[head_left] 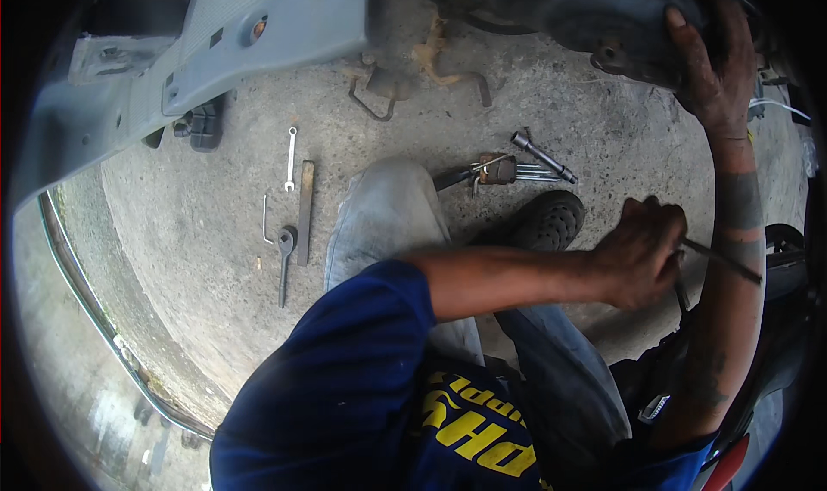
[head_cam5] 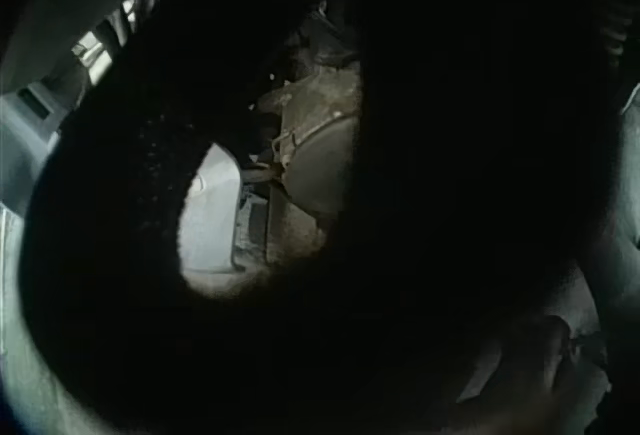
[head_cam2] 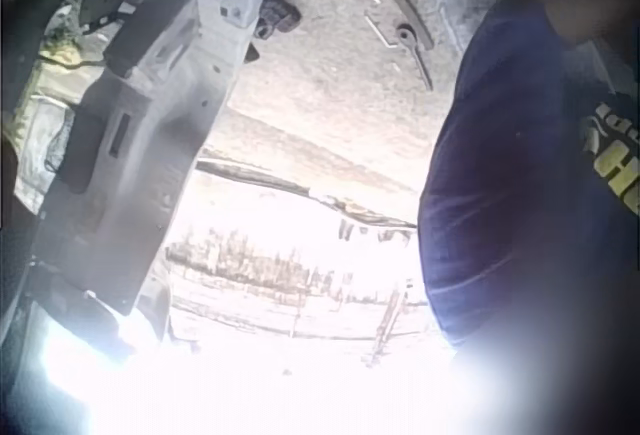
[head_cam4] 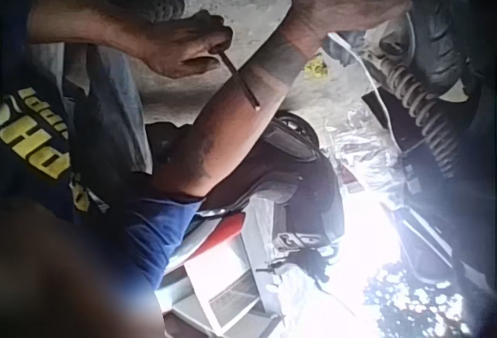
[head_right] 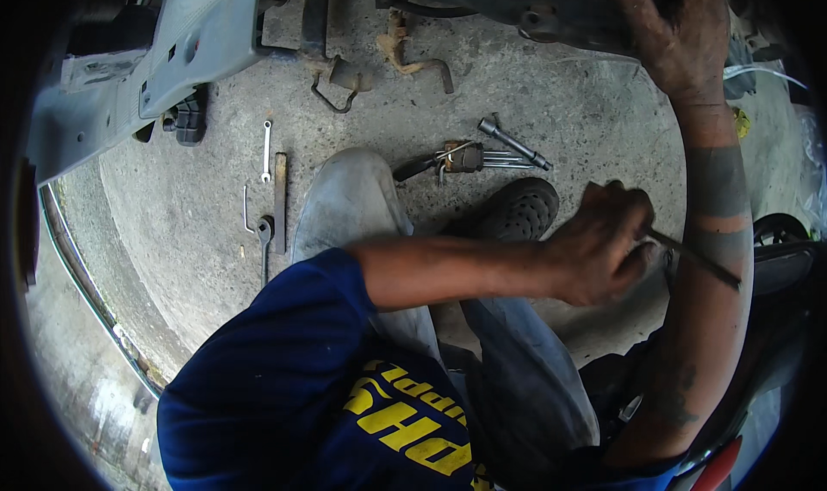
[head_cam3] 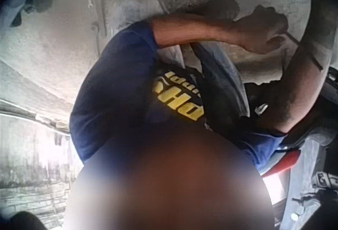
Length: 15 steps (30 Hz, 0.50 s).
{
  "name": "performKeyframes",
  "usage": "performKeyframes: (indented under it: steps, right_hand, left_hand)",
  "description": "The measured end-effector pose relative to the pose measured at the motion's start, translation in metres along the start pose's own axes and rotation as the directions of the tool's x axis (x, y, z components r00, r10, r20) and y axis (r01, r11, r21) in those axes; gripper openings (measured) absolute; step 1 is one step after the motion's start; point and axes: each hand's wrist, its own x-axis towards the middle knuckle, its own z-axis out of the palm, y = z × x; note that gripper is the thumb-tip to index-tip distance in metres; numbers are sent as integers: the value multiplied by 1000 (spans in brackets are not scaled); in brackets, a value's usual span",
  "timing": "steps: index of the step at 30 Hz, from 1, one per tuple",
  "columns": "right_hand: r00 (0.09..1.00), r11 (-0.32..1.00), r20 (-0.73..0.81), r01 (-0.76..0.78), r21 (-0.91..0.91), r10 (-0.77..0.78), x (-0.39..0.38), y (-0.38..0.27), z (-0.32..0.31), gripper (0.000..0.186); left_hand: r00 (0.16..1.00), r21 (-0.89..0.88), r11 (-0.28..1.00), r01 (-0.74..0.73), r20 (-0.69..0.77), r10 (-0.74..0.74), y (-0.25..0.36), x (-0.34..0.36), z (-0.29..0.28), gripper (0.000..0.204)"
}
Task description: The recorder is repairing the belt or transmission cover of a motorcycle.
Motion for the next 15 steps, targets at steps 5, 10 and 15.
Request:
performKeyframes:
  steps: [5,10,15]
  right_hand:
    - [993,996,-83,85,-16,-86,-22,-25,1,50]
    - [984,966,37,179,-187,-176,-32,-111,-28,38]
    - [989,914,61,-98,-393,133,-74,-81,-16,40]
  left_hand:
    - [953,-50,997,67,-292,-78,-37,-19,-77,26]
    - [801,22,912,410,-487,-349,-59,-78,-148,27]
    - [861,161,929,332,-453,-229,-51,-46,-143,25]
